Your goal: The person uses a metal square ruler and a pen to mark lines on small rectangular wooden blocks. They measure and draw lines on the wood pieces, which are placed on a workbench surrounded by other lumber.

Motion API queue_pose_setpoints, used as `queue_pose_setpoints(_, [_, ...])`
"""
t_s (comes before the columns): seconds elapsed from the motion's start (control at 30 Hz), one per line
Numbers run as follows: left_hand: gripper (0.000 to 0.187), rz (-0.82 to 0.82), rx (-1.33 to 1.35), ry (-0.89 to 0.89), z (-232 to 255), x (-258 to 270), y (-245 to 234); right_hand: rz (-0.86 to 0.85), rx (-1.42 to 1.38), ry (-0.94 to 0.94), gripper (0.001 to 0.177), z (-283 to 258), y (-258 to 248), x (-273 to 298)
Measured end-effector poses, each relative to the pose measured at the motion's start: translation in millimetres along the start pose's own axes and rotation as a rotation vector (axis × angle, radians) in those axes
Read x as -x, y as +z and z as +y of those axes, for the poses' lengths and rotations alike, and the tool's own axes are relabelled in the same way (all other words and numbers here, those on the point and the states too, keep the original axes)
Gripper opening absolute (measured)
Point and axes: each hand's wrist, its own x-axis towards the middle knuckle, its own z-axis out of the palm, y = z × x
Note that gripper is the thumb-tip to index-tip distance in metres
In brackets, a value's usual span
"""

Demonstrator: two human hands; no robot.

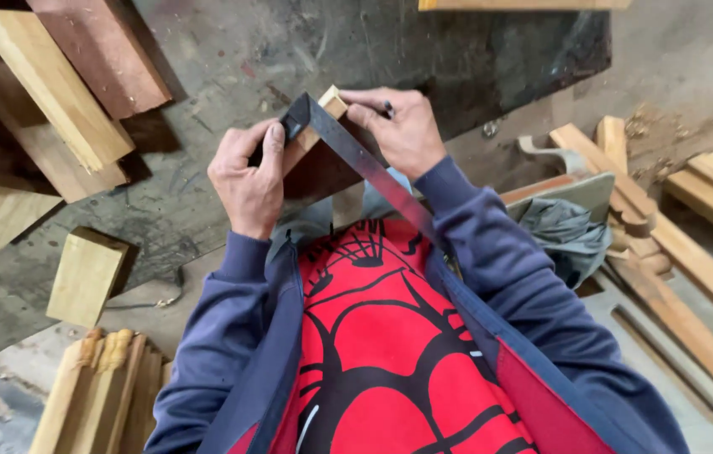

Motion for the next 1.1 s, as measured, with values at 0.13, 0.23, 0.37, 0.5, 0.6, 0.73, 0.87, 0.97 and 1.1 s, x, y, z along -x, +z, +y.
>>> queue_pose_setpoints(0.13, [0.014, -0.084, 0.038, 0.046, 0.4, -4.4, 0.1, -0.067, -0.049, 0.016, 0.014, 0.1, -2.5, -9.8])
queue_pose_setpoints(0.23, [0.017, -0.115, 0.138, -0.061, -5.1, -4.6, 3.1, -0.087, -0.113, 0.008, 0.015, 7.7, -2.5, -13.5])
queue_pose_setpoints(0.37, [0.013, -0.089, 0.204, -0.116, -5.9, -4.7, 5.3, -0.06, -0.018, -0.007, 0.015, 7.3, -2.4, -11.7])
queue_pose_setpoints(0.5, [0.015, -0.103, 0.23, -0.118, -4.7, -5.3, 6.2, -0.03, 0.01, -0.017, 0.014, 6.8, -1.4, -11.0])
queue_pose_setpoints(0.6, [0.015, -0.074, 0.228, -0.111, -2.4, -4.0, 6.2, -0.031, -0.008, -0.008, 0.013, 4.7, -1.2, -9.7])
queue_pose_setpoints(0.73, [0.015, -0.073, 0.19, -0.075, -6.1, -3.9, 6.8, -0.025, 0.016, -0.006, 0.013, 4.0, -1.5, -10.5])
queue_pose_setpoints(0.87, [0.014, -0.076, 0.196, -0.079, -4.6, -3.0, 6.1, -0.03, 0.026, -0.015, 0.013, 7.2, -1.0, -9.8])
queue_pose_setpoints(0.97, [0.015, -0.071, 0.194, -0.084, -4.2, -3.8, 6.5, -0.022, 0.02, -0.028, 0.012, 4.2, -1.6, -10.1])
queue_pose_setpoints(1.1, [0.015, -0.07, 0.181, -0.083, -4.8, -4.2, 6.5, -0.034, 0.035, -0.026, 0.012, 6.3, -1.8, -12.1])
